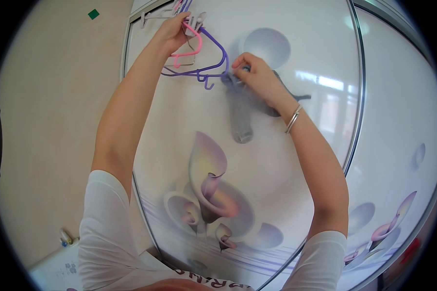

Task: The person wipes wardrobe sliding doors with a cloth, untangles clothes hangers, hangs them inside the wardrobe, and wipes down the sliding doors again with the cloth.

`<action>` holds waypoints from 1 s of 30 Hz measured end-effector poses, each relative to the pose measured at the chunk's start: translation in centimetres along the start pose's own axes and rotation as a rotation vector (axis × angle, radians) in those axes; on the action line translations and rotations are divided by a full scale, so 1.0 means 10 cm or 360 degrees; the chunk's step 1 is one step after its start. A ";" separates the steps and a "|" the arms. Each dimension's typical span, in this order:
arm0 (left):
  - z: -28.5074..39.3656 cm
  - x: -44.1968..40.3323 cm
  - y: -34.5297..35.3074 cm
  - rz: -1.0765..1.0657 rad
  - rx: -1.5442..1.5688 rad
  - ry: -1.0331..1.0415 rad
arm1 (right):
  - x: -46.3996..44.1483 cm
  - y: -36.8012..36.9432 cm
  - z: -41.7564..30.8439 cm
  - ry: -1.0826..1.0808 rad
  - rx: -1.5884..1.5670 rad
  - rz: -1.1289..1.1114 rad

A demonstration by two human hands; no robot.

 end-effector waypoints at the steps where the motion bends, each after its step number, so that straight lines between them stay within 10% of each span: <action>1: 0.00 0.01 -0.01 -0.0014 0.0015 0.0005 | -0.07 -0.01 0.02 -0.0074 -0.0145 0.0038; 9: -0.03 0.00 -0.02 -0.0006 -0.0062 0.0075 | -0.43 -0.08 -0.69 0.0649 -0.0467 -0.0247; 18: 0.05 0.01 0.11 0.0184 -0.0176 0.0043 | -0.59 0.24 -0.68 0.0508 -0.1026 -0.0498; 30: 0.13 -0.16 -0.26 0.0329 -0.0426 0.0190 | -0.72 0.31 -0.53 0.0170 -0.0478 -0.0339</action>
Point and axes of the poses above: each hand's wrist, its own x-axis away from the middle knuckle, its own y-axis out of the palm, z = x × y, the point moved 1 cm from there along -x, towards the middle knuckle, and after that the axes turned 5 degrees about y, right-handed, at the moved point
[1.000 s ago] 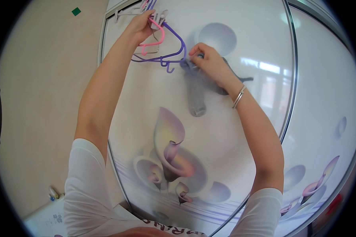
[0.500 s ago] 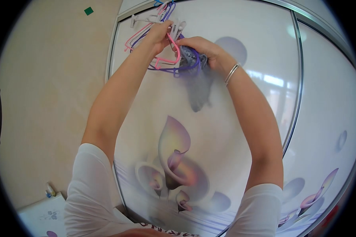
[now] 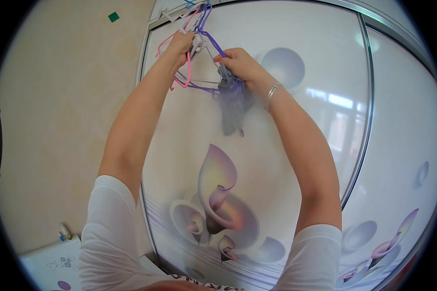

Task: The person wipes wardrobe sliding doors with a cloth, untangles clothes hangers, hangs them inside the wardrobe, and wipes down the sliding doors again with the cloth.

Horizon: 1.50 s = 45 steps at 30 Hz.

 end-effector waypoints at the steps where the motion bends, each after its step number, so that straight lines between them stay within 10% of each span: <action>1: -0.06 -0.02 -0.02 0.0013 0.0004 0.0005 | -0.02 0.01 0.03 -0.0039 0.0027 0.0009; 45: 0.36 -0.32 0.05 -0.0010 -0.0322 0.0351 | -0.12 -0.14 0.18 -0.0169 0.0536 0.0350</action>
Point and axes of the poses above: each hand's wrist, its own x-axis away from the middle knuckle, its own y-axis out of the palm, z = x × y, the point moved 1 cm from there along -x, towards the middle knuckle, and after that the axes turned 5 degrees about y, right-handed, at the moved point
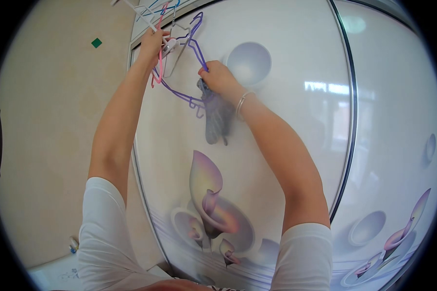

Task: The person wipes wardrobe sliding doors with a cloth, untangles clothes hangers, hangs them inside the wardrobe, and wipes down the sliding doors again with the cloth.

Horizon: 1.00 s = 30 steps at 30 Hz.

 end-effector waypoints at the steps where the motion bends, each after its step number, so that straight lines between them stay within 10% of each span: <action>1: 0.00 0.00 0.00 0.0019 -0.0006 0.0014 | 0.00 0.00 0.00 0.0025 -0.0005 -0.0006; 30: -0.02 0.02 0.16 -0.0237 -0.0298 -0.0161 | -0.06 0.03 0.07 0.0117 -0.0004 0.0021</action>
Point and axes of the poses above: each hand's wrist, its own x-axis away from the middle knuckle, its own y-axis out of the palm, z = x × y, the point moved 1 cm from there along -x, towards the middle knuckle, and after that the axes turned 5 degrees about y, right-handed, at the moved point
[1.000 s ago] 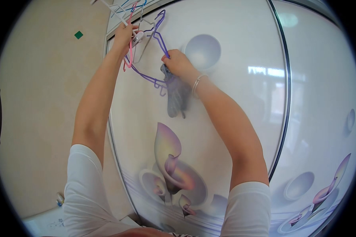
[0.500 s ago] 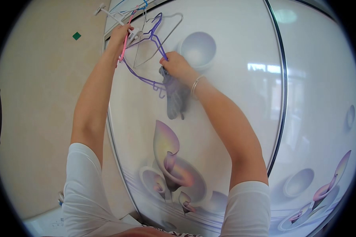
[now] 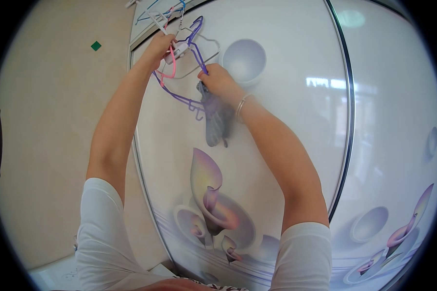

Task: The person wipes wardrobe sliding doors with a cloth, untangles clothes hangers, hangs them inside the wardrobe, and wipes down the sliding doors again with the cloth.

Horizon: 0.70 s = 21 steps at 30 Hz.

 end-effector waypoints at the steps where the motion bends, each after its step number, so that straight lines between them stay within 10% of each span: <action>1: -0.02 0.01 0.01 -0.0026 -0.0043 0.0029 | 0.00 0.00 0.01 0.0034 -0.0016 -0.0004; 21: -0.10 -0.16 -0.23 0.0207 0.0487 0.0045 | 0.22 0.02 0.05 -0.0171 -0.0033 0.0242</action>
Point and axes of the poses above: each hand's wrist, its own x-axis away from the middle knuckle, its own y-axis out of the palm, z = x × y, the point moved 1 cm from there along -x, towards the middle knuckle, and after that the axes turned 5 degrees about y, right-handed, at the moved point
